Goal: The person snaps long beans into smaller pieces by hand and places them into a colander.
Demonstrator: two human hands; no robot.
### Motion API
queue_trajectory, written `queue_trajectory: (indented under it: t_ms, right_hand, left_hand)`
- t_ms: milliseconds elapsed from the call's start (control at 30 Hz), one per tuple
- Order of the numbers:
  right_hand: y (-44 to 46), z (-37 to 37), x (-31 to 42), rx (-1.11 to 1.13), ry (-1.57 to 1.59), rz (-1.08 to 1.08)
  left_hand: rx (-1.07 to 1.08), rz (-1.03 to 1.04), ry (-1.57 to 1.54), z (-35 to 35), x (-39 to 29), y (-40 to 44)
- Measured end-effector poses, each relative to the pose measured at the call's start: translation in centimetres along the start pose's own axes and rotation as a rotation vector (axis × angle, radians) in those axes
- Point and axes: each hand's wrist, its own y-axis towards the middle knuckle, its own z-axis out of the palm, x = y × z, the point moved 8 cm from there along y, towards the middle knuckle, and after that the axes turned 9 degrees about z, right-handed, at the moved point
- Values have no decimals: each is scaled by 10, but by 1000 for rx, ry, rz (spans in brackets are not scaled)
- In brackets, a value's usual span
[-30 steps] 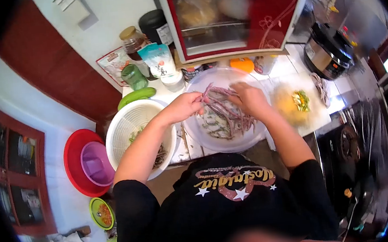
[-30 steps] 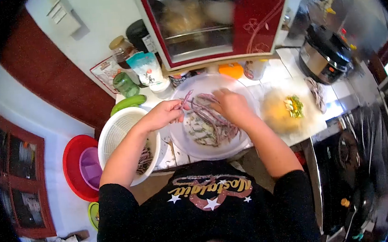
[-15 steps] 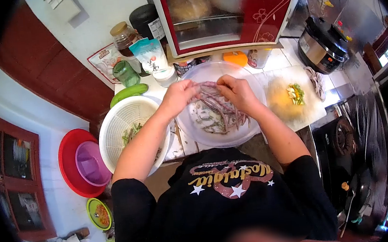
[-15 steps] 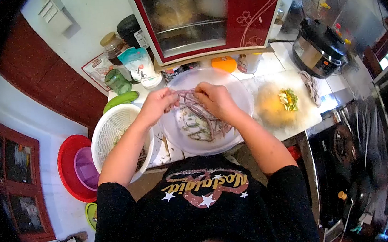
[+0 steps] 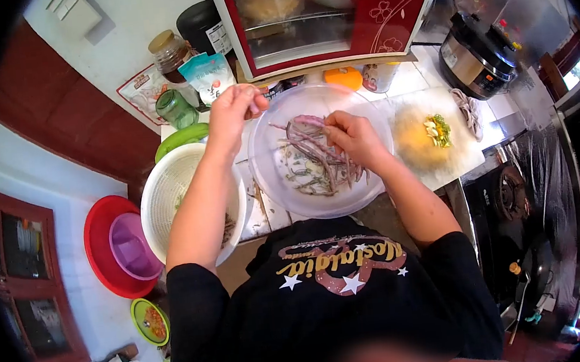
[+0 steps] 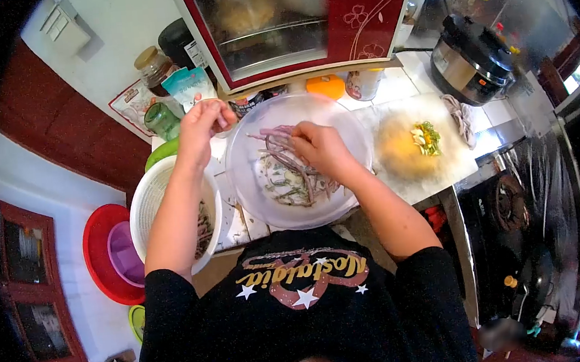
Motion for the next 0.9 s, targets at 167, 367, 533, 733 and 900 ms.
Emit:
queue_trajectory:
  t_ms: [167,367,533,733,900]
  right_hand:
    - [6,8,5,70,-240,-46]
    - [18,4,20,84,-199,-124]
    - [9,44,3,407,215,144]
    - [12,63,1,419,272,119]
    - [3,66,11,458,-64,114]
  left_hand:
    - [396,-85,192,46,-4,-11]
    - [733,-58,375,75,12,-18]
    - [498,-259,75,67,12,-15]
    - [476,-308,28,57,14,-19]
    - [653,-189,211,62,20,-27]
